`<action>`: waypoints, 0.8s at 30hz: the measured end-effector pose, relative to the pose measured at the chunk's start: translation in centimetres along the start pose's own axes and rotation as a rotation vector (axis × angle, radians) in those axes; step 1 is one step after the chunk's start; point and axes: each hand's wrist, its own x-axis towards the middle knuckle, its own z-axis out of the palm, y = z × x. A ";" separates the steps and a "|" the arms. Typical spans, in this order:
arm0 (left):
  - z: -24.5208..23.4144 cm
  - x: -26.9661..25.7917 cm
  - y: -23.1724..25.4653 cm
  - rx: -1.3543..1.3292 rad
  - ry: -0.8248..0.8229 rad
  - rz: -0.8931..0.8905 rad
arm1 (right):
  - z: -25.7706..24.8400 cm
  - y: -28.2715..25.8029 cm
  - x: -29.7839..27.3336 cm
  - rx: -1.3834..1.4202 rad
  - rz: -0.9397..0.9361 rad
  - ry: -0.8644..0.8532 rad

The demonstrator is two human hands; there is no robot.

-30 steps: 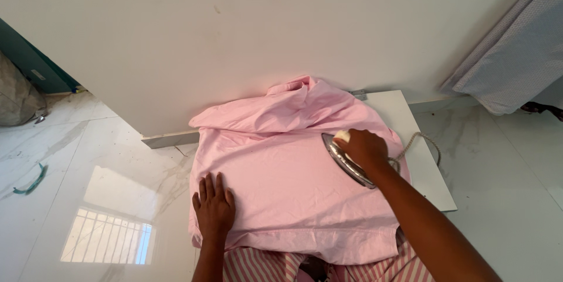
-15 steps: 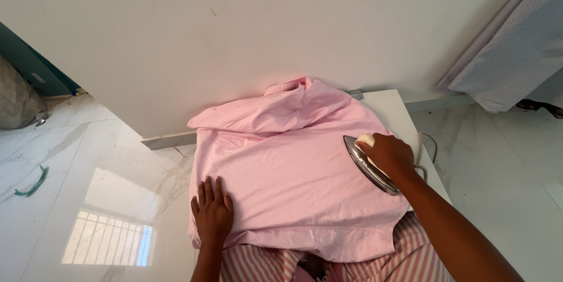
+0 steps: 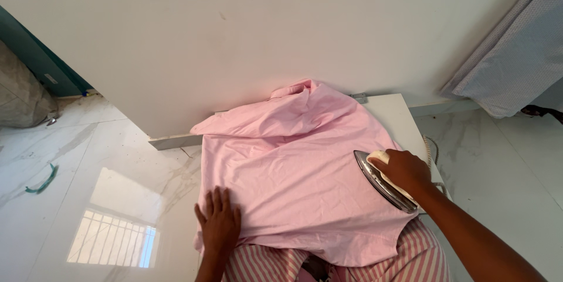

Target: The person irons a pink shirt laid out on a white table using a handheld electric iron. They move the iron back and forth across the fabric, occasionally pausing to adjust the shirt's position with their left hand to ensure even coverage.

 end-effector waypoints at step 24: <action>3.3 21.6 9.7 -0.303 0.016 0.454 | 3.4 -17.0 0.7 0.092 -0.321 -0.117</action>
